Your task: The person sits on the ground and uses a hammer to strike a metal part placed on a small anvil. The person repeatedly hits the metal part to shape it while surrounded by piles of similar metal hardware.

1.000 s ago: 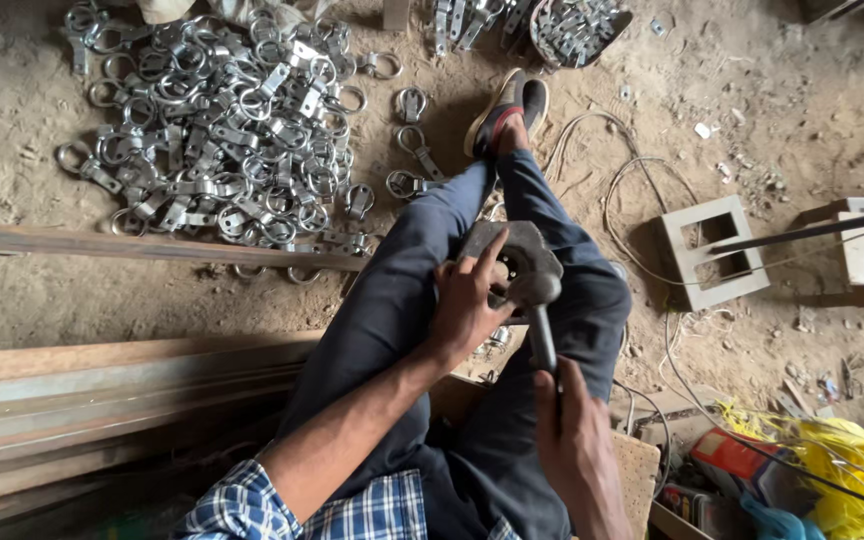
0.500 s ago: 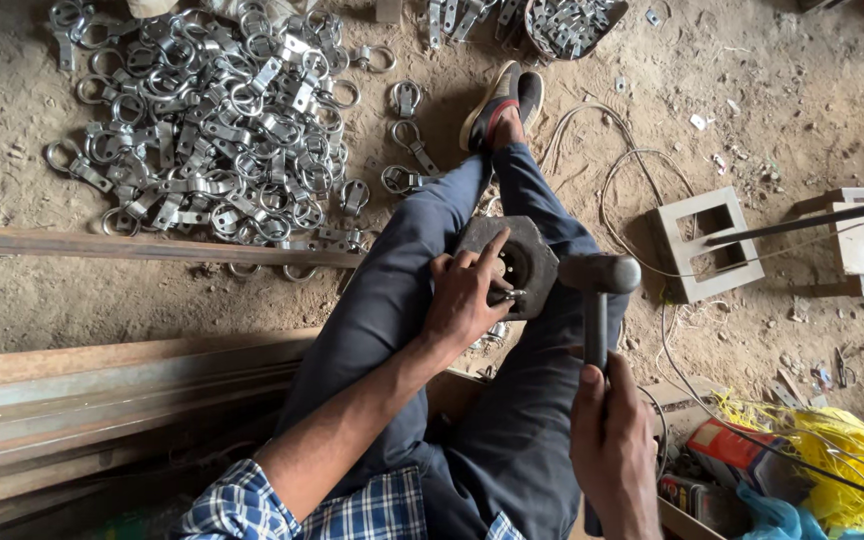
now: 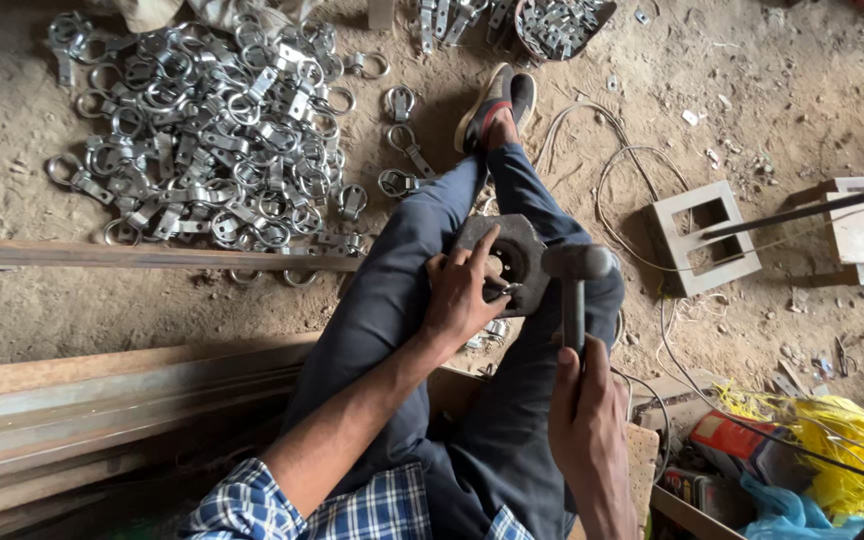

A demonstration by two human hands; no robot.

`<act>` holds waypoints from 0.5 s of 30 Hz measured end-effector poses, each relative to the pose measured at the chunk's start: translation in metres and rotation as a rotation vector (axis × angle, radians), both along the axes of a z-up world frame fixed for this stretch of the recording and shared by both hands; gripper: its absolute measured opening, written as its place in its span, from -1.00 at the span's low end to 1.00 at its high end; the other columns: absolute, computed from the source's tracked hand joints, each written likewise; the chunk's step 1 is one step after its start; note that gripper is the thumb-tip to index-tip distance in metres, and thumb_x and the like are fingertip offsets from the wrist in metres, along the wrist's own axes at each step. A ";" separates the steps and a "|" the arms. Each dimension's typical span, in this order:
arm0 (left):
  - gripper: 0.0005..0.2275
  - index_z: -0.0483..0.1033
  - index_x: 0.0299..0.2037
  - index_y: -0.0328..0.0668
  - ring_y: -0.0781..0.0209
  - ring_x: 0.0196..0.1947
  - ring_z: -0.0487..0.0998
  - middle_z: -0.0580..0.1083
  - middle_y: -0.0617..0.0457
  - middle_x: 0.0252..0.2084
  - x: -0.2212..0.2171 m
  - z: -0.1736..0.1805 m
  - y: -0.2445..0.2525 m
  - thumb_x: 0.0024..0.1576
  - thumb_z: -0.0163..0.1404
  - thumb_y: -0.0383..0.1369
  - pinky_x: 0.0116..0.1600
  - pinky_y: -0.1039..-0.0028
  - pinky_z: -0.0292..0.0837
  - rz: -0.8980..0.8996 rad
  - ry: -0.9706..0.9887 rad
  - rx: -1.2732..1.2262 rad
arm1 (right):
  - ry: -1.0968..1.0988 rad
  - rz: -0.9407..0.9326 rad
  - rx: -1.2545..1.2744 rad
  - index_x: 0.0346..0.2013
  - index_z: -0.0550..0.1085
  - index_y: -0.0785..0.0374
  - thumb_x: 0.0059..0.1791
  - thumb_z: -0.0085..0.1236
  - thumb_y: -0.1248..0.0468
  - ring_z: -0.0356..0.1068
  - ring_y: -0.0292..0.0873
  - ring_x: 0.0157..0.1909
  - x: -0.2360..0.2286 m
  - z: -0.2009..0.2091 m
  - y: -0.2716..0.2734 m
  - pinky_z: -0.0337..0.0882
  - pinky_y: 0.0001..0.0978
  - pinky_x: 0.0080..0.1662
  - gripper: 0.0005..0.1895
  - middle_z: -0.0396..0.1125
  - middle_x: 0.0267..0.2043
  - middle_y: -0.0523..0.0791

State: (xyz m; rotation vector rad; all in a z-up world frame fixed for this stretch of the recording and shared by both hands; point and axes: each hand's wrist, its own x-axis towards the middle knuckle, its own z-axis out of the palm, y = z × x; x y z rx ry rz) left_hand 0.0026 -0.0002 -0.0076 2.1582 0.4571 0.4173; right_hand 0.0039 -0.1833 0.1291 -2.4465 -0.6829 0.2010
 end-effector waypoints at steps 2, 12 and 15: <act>-0.07 0.02 0.49 -0.16 0.13 0.09 0.42 0.64 0.23 -0.26 0.002 -0.004 0.000 -0.09 0.35 -0.32 0.24 0.00 0.01 0.014 -0.027 0.011 | 0.059 -0.052 0.005 -0.13 0.39 0.30 0.17 -0.26 0.12 0.04 -0.21 -0.82 0.000 -0.010 0.001 0.02 -0.19 -0.70 -0.67 0.17 -0.76 -0.12; -0.02 -0.04 0.52 -0.14 0.15 0.13 0.40 0.61 0.26 -0.20 -0.001 -0.010 -0.002 -0.10 0.36 -0.28 0.28 -0.02 0.01 -0.018 0.035 0.013 | 0.154 -0.028 -0.040 -0.21 0.39 0.25 0.18 -0.22 0.17 0.20 -0.08 -0.81 0.015 -0.012 -0.005 0.14 -0.17 -0.70 -0.74 0.27 -0.74 0.00; 0.08 -0.11 0.53 -0.15 0.11 0.14 0.39 0.58 0.19 -0.12 -0.002 -0.014 0.005 -0.16 0.40 -0.21 0.31 -0.03 0.00 -0.061 0.011 0.015 | -0.053 -0.016 -0.012 -0.17 0.36 0.32 0.18 -0.16 0.20 0.24 0.07 -0.73 0.004 -0.006 -0.002 0.15 -0.01 -0.59 -0.77 0.30 -0.66 0.09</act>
